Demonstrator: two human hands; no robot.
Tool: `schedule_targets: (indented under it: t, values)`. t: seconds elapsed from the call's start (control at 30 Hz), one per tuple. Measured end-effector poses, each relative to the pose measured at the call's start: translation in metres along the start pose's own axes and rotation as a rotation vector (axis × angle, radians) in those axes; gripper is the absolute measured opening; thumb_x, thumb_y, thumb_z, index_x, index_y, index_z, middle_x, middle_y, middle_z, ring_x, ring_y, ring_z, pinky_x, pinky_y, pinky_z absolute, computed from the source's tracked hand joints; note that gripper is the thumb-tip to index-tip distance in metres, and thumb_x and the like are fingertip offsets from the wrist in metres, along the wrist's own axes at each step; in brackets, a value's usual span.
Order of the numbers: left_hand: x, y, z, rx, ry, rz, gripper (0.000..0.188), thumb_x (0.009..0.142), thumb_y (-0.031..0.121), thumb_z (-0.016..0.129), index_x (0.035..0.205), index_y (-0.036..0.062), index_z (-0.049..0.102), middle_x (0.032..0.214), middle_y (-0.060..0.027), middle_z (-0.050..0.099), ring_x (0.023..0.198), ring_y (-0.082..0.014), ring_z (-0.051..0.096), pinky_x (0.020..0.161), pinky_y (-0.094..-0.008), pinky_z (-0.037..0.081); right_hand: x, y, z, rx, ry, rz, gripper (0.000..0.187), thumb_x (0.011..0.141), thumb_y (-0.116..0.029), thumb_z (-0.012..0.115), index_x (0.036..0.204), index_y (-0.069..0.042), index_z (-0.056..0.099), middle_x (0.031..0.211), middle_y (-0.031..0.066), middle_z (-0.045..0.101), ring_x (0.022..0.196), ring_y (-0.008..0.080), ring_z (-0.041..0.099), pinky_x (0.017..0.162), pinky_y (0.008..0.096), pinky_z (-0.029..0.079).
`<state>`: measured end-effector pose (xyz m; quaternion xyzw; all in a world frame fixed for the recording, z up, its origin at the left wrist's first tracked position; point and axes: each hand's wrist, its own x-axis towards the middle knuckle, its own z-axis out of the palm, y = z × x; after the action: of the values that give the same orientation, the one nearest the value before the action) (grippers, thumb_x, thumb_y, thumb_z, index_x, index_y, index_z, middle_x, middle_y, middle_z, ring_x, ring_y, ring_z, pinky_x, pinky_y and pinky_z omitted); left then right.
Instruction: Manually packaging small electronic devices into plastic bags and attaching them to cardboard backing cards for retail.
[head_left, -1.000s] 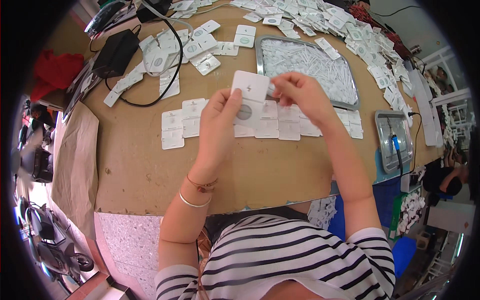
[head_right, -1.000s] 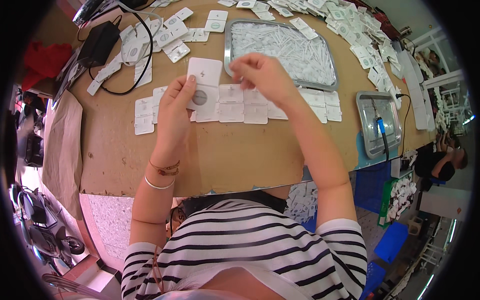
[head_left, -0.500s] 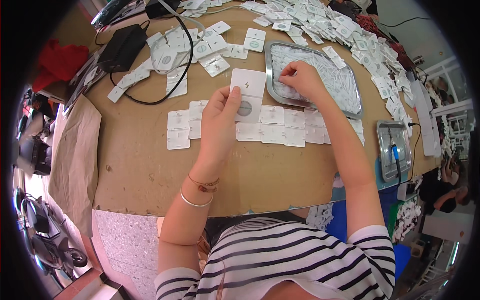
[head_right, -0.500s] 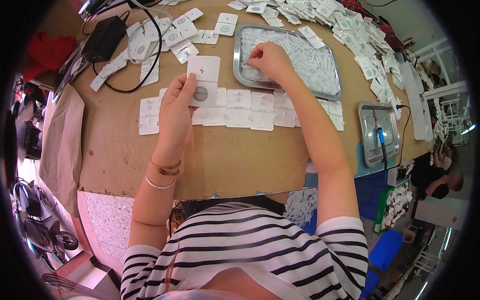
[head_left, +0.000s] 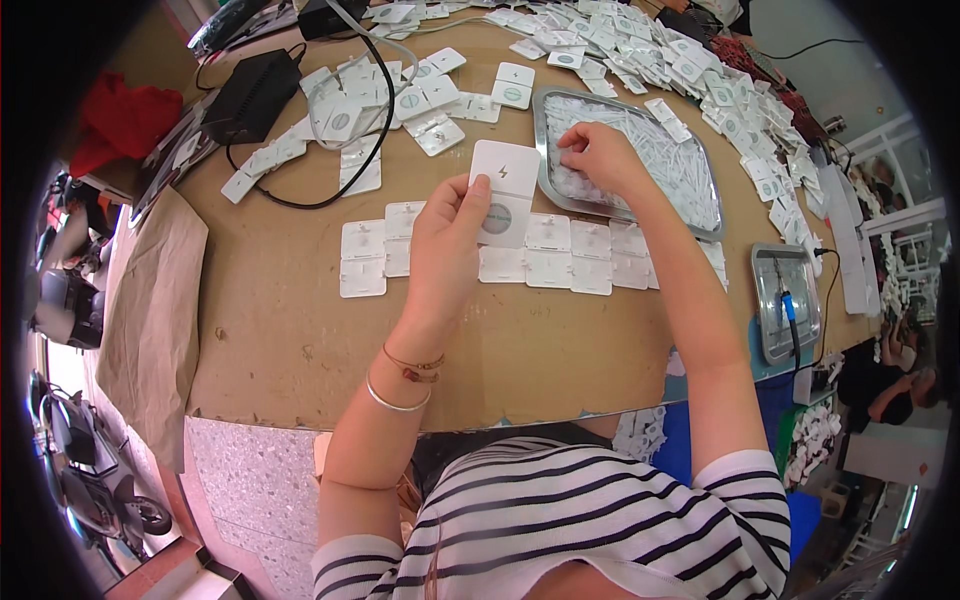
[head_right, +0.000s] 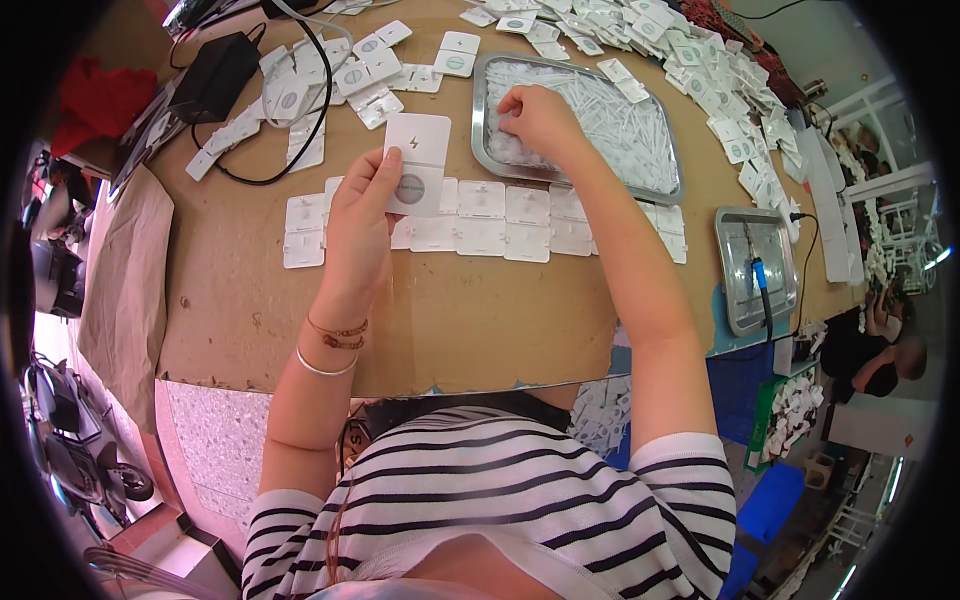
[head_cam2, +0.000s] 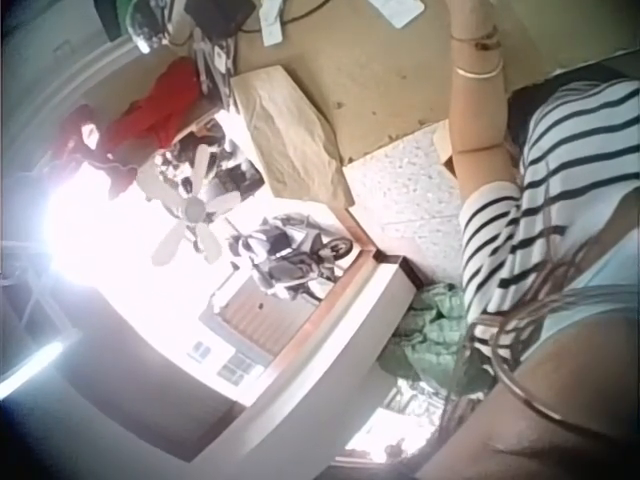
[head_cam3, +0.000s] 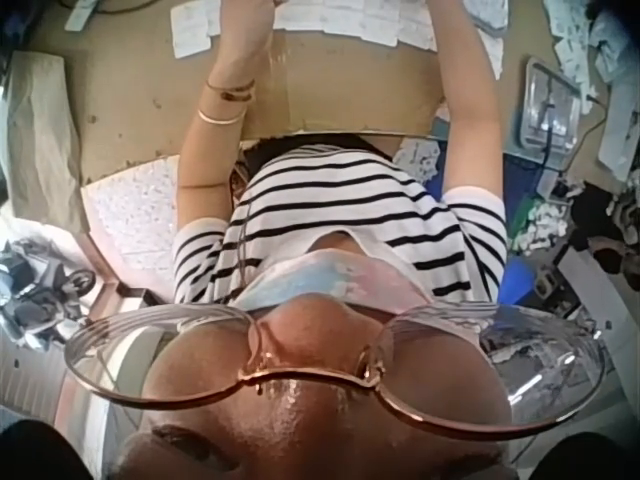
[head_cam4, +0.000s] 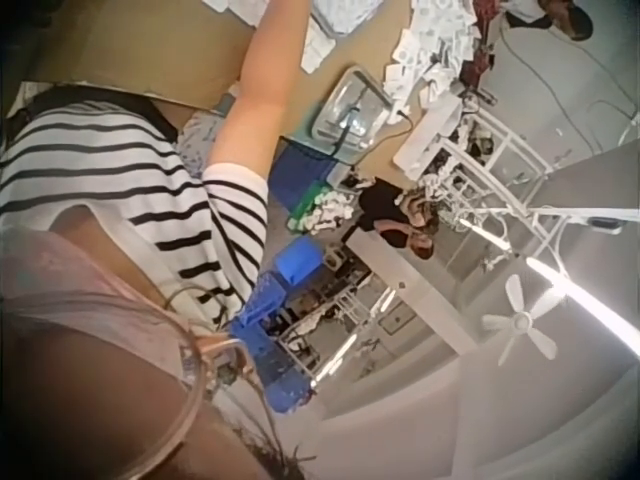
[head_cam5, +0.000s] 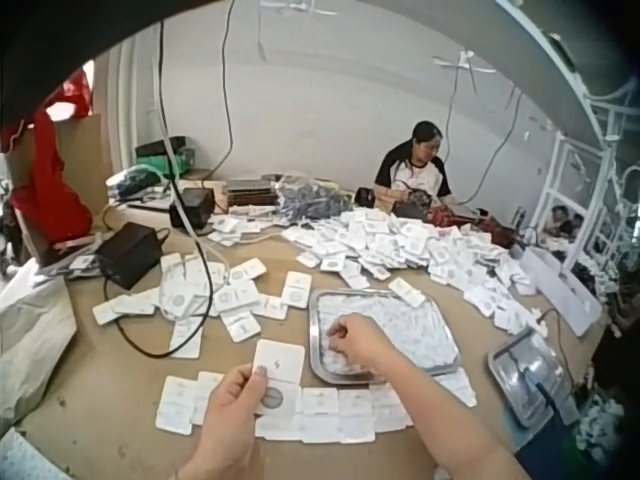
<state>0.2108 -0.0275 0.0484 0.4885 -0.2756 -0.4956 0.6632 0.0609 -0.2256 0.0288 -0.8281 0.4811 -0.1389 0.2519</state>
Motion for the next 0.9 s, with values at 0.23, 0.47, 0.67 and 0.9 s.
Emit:
schedule_targets:
  t: [0.23,0.47,0.67,0.9]
  values:
    - [-0.002,0.004,0.002,0.018,0.0,-0.005,0.031,0.095,0.03,0.048,0.105,0.0009,0.055,0.085,-0.0005,0.057,0.075,-0.0058,0.05,0.07,-0.0212,0.041,-0.005,0.005,-0.007,0.061,0.001,0.023,0.015,0.074,-0.012,0.07,0.085,-0.004,0.063,0.08,0.0047,0.065,0.072,0.0145,0.061,0.066,0.0281,0.048]
    - [-0.001,-0.005,0.0,-0.277,-0.116,-0.146,0.026,0.097,0.026,0.042,0.104,0.0022,0.051,0.091,-0.0012,0.056,0.079,-0.0075,0.053,0.075,-0.0247,0.044,-0.055,-0.029,-0.02,0.709,0.011,-0.052,0.008,0.079,-0.005,0.067,0.084,-0.002,0.063,0.082,0.0041,0.064,0.071,0.0093,0.058,0.068,0.0237,0.047]
    - [-0.007,-0.004,0.009,-0.364,-0.259,-0.17,0.023,0.099,0.024,0.039,0.102,0.0038,0.05,0.092,-0.0014,0.055,0.082,-0.0078,0.054,0.076,-0.0263,0.045,-0.1,-0.056,-0.01,0.259,0.242,-0.501,0.018,0.077,-0.001,0.067,0.094,-0.003,0.066,0.087,0.0066,0.067,0.077,0.0141,0.063,0.066,0.0259,0.05]
    - [-0.012,-0.003,0.005,-0.193,-0.285,-0.248,0.027,0.094,0.028,0.046,0.105,0.0034,0.05,0.09,-0.0017,0.053,0.073,-0.008,0.05,0.071,-0.0258,0.043,-0.114,-0.056,-0.01,0.181,0.327,-0.459,0.01,0.081,-0.003,0.063,0.09,-0.003,0.065,0.084,0.0059,0.066,0.076,0.014,0.063,0.065,0.0269,0.05]
